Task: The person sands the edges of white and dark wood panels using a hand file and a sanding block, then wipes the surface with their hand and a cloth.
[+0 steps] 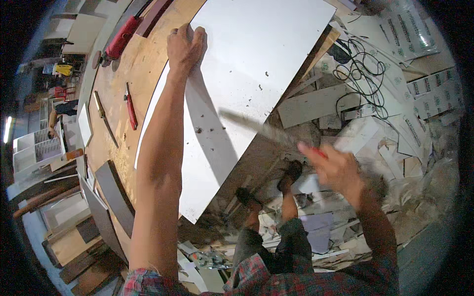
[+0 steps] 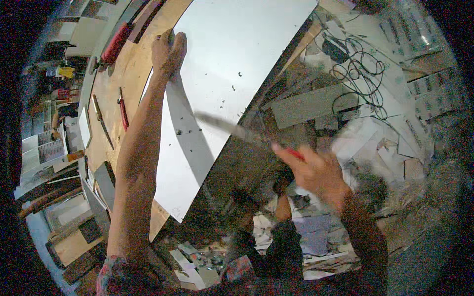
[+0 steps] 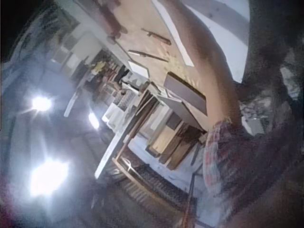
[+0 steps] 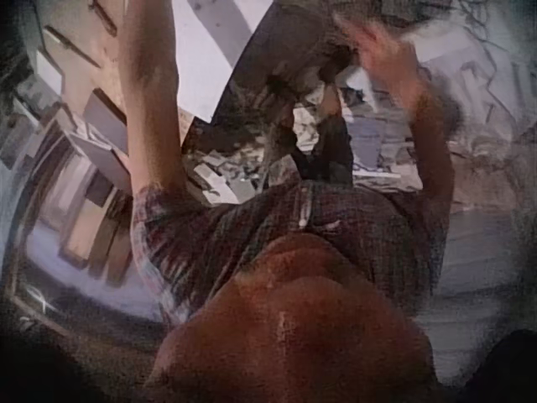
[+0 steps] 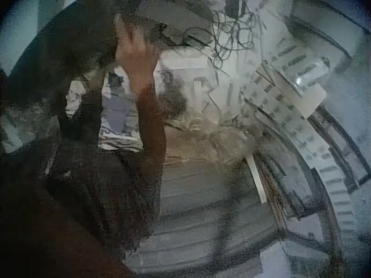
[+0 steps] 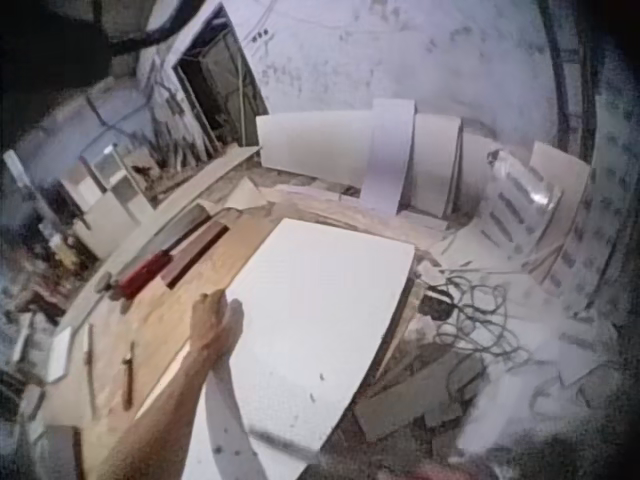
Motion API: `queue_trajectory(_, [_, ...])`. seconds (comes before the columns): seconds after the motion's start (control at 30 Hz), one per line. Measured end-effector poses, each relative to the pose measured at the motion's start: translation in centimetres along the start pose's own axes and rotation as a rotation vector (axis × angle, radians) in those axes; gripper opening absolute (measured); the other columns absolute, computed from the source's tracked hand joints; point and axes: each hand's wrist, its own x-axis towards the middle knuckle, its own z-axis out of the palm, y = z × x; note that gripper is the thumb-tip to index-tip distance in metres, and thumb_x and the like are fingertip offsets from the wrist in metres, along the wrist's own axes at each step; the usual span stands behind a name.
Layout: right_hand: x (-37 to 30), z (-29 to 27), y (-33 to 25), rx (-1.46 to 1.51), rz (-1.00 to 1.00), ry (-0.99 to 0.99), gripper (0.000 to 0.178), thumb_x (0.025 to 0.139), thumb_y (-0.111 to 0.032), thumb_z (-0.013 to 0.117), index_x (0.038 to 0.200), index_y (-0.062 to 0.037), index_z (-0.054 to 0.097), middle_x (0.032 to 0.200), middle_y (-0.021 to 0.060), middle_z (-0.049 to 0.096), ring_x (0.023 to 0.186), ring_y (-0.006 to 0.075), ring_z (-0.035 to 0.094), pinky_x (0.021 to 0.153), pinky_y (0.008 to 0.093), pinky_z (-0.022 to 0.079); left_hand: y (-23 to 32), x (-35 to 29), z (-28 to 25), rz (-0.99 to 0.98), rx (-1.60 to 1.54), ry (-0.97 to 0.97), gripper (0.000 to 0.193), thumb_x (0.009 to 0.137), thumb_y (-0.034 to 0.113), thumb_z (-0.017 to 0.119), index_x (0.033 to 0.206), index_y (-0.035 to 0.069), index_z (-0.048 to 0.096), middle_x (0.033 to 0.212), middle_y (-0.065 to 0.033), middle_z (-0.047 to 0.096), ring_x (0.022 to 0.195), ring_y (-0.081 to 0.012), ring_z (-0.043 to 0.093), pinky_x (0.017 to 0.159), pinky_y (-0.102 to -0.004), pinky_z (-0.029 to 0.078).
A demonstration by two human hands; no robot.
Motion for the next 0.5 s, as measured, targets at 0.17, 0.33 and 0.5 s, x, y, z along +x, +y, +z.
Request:
queue_trajectory(0.17, [3.2,-0.1,2.5,-0.019,0.025,0.037,0.055,0.083,-0.001,0.065,0.133,-0.0231,0.064,0.069,0.0065,0.049,0.057,0.0218,0.059,0.048,0.0367,0.049,0.8,-0.1,0.1,0.012,-0.024,0.019,0.057,0.090,0.045,0.058,0.122,-0.001,0.062,0.118,-0.0322,0.060,0.112,-0.0470,0.055,0.099,-0.0509,0.044])
queue_trajectory(0.33, [6.0,0.0,2.3,-0.042,0.013,0.051,0.053,0.085,-0.001,0.065,0.133,-0.0217,0.065,0.069,0.0066,0.048,0.055,0.0213,0.055,0.048,0.0353,0.049,0.4,0.3,0.1,-0.012,0.004,-0.034,0.056,0.091,0.044,0.057,0.124,-0.001,0.061,0.118,-0.0318,0.060,0.113,-0.0473,0.054,0.101,-0.0515,0.043])
queue_trajectory(0.5, [-1.1,-1.1,3.8,0.014,-0.030,-0.085,0.054,0.085,-0.001,0.064,0.135,-0.0220,0.063,0.069,0.0068,0.050,0.055,0.0217,0.054,0.048,0.0348,0.047,0.8,-0.1,-0.1,0.026,0.003,0.030,0.057,0.091,0.045,0.057,0.126,0.000,0.060,0.117,-0.0318,0.061,0.111,-0.0474,0.055,0.099,-0.0517,0.043])
